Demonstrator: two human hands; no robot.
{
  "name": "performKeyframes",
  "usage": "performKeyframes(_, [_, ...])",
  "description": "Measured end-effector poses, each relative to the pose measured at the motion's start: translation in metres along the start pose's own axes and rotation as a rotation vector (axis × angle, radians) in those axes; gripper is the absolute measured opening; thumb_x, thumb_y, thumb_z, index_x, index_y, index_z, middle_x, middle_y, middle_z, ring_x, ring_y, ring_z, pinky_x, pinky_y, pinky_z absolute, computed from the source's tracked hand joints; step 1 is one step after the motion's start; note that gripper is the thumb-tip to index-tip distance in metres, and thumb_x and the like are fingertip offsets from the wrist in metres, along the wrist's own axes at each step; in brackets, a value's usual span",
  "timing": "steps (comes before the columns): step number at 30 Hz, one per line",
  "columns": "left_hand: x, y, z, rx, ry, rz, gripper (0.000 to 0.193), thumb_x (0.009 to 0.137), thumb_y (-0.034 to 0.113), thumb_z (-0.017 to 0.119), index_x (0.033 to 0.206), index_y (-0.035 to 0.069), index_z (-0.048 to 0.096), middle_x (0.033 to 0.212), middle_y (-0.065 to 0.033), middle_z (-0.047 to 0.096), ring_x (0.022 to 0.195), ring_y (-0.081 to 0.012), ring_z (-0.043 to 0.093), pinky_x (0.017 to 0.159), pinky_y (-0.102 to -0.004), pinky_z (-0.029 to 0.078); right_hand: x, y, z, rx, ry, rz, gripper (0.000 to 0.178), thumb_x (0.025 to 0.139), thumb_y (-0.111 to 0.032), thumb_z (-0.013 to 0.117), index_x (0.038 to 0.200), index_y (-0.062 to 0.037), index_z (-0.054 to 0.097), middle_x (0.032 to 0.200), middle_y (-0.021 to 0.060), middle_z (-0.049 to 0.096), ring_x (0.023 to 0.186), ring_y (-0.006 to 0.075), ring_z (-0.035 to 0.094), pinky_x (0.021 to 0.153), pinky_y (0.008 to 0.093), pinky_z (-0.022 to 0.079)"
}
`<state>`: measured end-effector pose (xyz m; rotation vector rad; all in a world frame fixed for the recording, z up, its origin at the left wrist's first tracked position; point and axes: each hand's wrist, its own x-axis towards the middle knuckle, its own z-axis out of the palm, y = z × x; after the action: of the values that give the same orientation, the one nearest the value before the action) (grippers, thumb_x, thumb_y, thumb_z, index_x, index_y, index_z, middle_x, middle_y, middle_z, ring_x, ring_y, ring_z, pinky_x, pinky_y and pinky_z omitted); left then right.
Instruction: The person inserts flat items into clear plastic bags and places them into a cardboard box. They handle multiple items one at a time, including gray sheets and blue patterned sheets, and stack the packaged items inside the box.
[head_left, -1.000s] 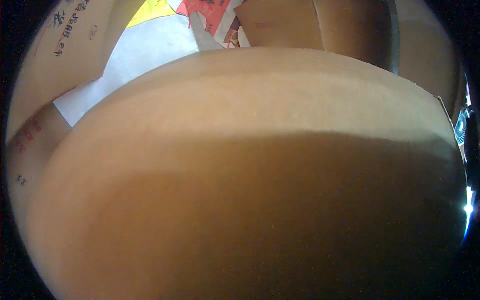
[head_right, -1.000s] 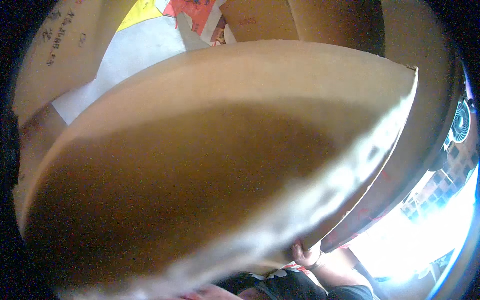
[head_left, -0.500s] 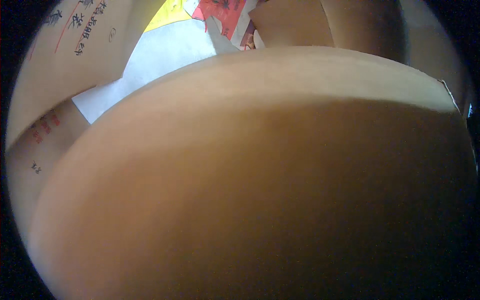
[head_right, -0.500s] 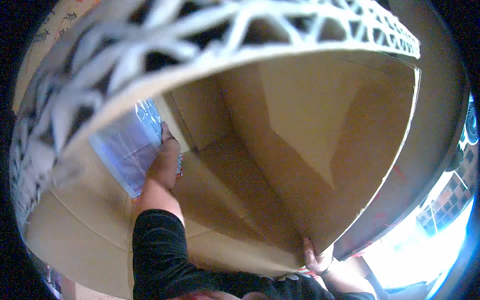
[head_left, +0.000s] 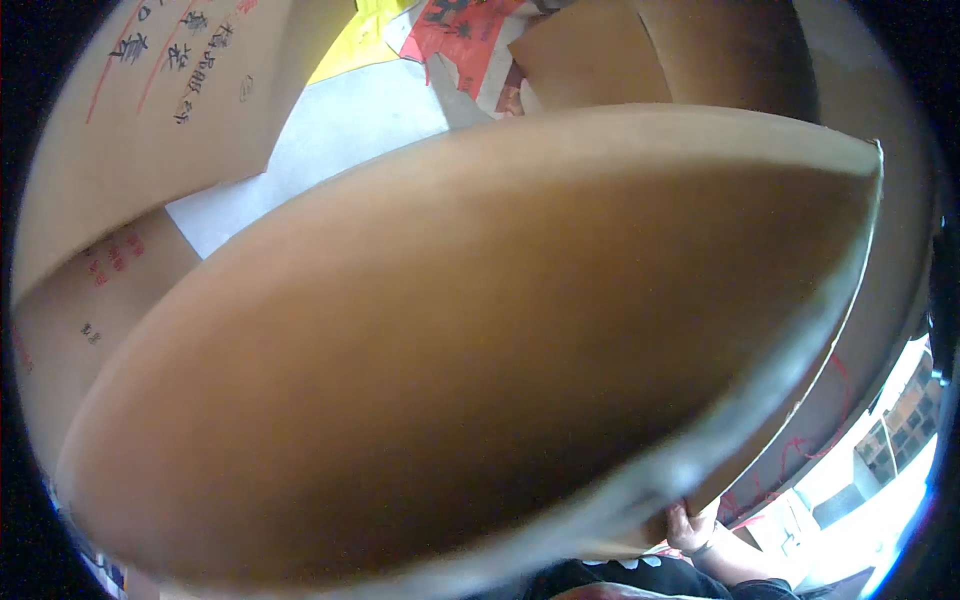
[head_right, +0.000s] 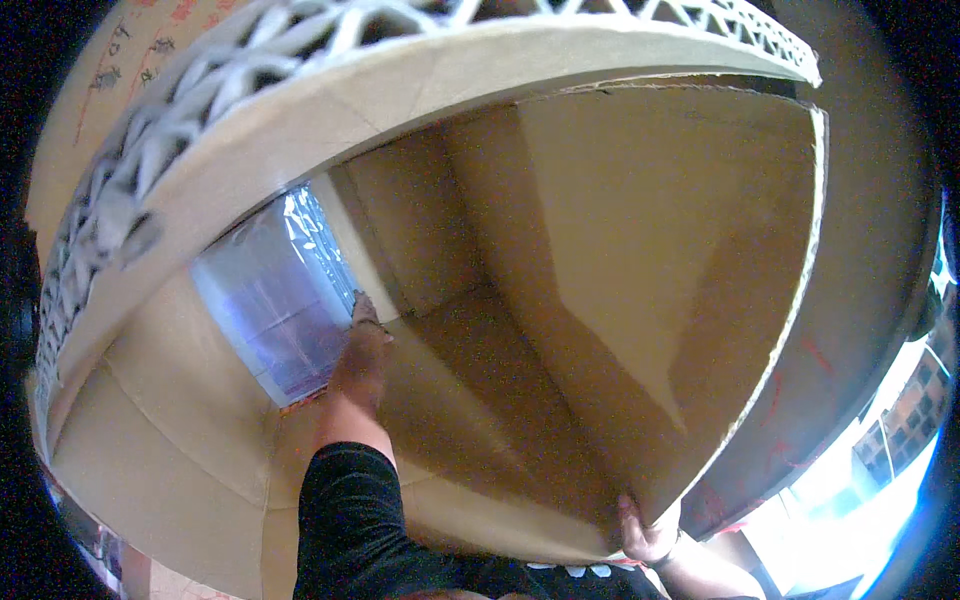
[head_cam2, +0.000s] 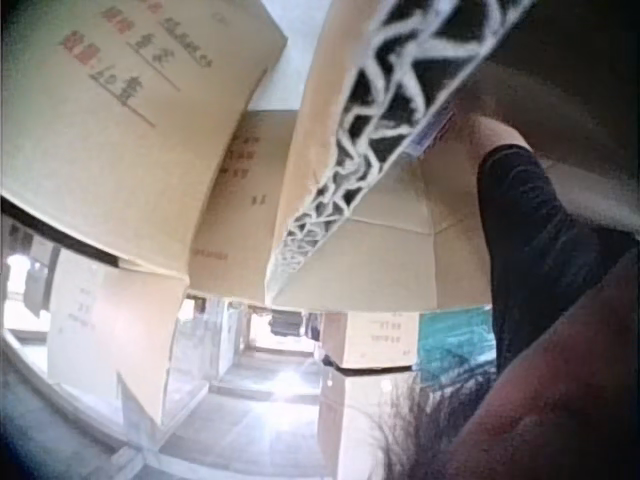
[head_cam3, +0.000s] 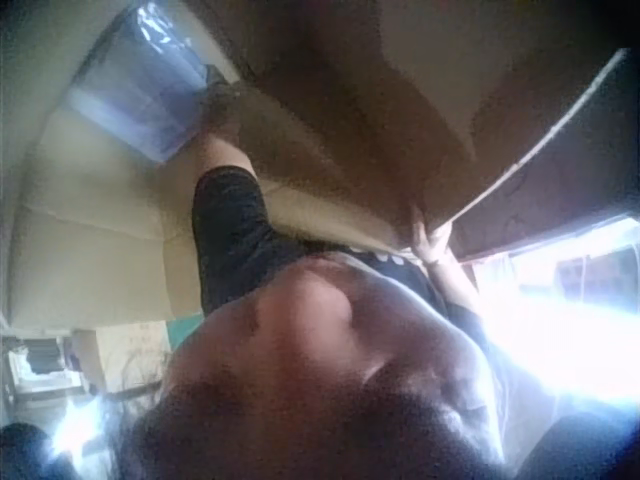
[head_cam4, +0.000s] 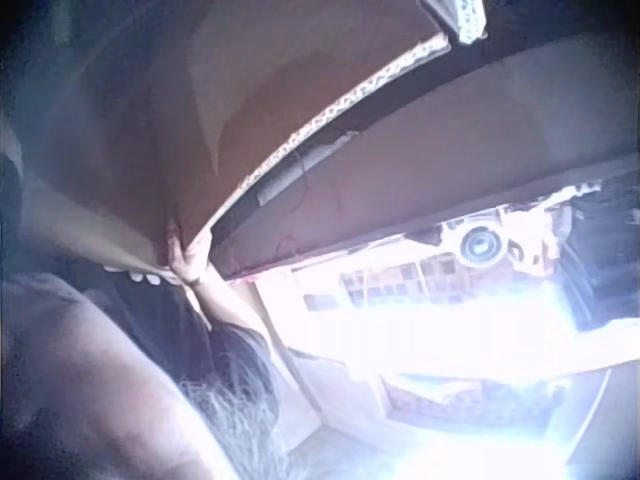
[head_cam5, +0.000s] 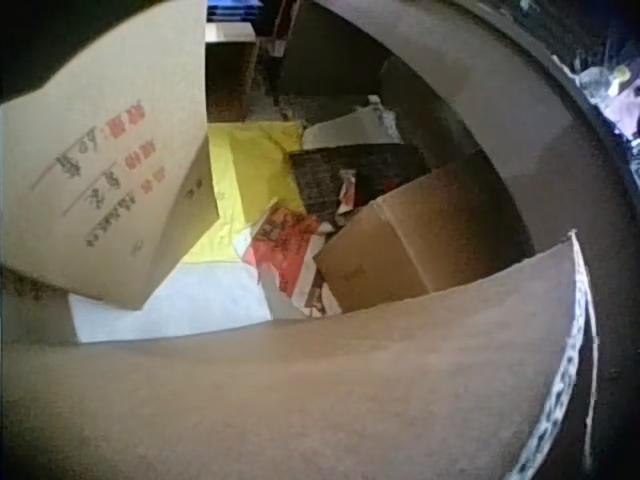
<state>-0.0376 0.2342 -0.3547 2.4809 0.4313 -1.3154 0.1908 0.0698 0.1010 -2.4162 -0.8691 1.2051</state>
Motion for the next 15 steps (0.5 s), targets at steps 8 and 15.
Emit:
performKeyframes(8, [0.023,-0.036,0.028,0.033,0.039,0.035,0.048,0.095,0.039,0.042,0.129,0.007,0.053,0.138,-0.0165,0.048,0.128,-0.0254,0.045,0.109,-0.0436,0.026,0.037,-0.027,-0.001,0.022,-0.048,-0.048,0.035,0.079,0.006,0.05,0.114,0.0025,0.055,0.098,0.0202,0.06,0.083,0.0373,0.062,0.075,0.0385,0.049])
performKeyframes(15, [-0.055,-0.002,-0.075,-0.642,-0.026,0.189,0.053,0.094,0.031,0.047,0.138,0.004,0.035,0.139,-0.0268,0.039,0.106,-0.0458,0.056,0.095,-0.0513,0.043,0.04,-0.016,-0.003,-0.076,-0.008,-0.122,0.054,0.076,-0.004,0.059,0.128,-0.0015,0.046,0.111,0.021,0.056,0.095,0.0377,0.059,0.082,0.0407,0.049])
